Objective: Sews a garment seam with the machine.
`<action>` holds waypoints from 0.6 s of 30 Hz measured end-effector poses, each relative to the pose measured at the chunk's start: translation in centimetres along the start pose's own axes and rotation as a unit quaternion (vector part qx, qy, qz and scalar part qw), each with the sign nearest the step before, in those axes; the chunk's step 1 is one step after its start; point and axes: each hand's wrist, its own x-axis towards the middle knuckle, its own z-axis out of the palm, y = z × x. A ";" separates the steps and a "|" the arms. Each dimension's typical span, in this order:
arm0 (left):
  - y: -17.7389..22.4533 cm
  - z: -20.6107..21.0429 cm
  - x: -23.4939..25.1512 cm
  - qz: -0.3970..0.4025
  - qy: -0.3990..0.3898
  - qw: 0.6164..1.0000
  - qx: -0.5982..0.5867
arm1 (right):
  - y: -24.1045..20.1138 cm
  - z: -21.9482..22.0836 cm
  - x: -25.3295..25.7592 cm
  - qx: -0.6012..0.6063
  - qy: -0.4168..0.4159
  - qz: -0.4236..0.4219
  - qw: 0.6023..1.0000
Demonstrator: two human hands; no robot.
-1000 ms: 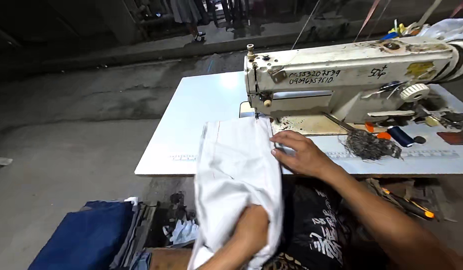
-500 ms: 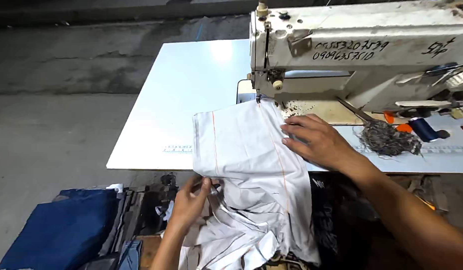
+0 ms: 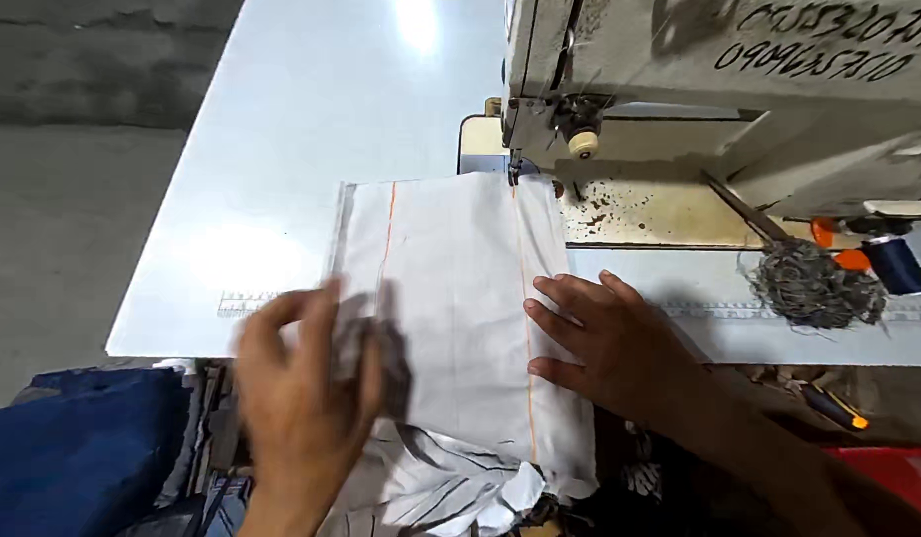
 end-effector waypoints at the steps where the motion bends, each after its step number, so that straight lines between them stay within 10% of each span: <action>1: 1.0 1.1 0.9 0.078 -0.022 0.995 -0.053 | -0.1 0.1 -0.2 0.000 0.007 -0.001 1.000; 6: 2.8 6.5 5.3 0.294 -0.176 0.936 -0.083 | 0.0 0.7 -0.7 -0.010 0.044 -0.015 0.999; 18: 0.4 8.5 7.8 0.296 -0.181 0.934 -0.080 | 0.3 0.4 -0.5 -0.026 0.025 -0.011 0.999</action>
